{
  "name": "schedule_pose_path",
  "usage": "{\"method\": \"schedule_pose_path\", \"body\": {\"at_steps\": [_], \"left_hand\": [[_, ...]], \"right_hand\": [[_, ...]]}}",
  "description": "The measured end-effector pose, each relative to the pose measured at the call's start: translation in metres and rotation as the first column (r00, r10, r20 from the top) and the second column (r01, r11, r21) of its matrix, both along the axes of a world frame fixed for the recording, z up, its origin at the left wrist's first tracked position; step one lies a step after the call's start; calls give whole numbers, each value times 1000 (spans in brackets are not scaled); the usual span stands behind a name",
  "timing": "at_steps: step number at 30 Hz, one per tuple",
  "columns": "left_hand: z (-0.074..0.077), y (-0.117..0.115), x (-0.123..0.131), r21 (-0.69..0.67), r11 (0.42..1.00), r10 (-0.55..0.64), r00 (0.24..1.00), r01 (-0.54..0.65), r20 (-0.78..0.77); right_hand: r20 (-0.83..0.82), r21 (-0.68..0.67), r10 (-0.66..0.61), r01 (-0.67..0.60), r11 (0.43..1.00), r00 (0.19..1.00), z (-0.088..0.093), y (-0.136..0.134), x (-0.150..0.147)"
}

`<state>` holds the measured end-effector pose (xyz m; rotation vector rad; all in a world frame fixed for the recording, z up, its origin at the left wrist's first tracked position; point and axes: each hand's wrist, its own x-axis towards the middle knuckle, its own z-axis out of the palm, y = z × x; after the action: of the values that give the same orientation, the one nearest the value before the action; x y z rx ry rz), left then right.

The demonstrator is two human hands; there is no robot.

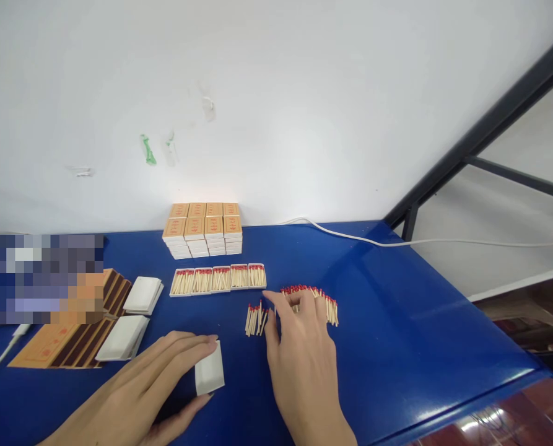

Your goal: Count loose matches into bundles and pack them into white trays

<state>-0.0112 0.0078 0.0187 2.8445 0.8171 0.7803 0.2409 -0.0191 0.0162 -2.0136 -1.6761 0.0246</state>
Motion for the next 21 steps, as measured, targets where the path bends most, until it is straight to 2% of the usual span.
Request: {"method": "schedule_pose_path", "body": {"at_steps": [7,11,14,17,21], "left_hand": [[2,0,-1,4,1000,-3,1000,3,-3],[2,0,0,4,1000,1,1000,-1,5],[0,0,1,2,1000,-1,1000,1,-2],[-2,0,1,12,1000,-2,1000,2,11],[-5,0,0,4,1000,-1,998,0,57]], "right_hand": [[-111,27,59,-57,998,992,-1,-6,-2],[-97,66,-56,63,996,994,3,-12,-3],[-38,22,-154,155,988,987,1,-15,-7],[-36,-34,-162,161,986,986,-2,-15,-13],[-36,-34,-154,152,988,987,-6,-10,-18]]}}
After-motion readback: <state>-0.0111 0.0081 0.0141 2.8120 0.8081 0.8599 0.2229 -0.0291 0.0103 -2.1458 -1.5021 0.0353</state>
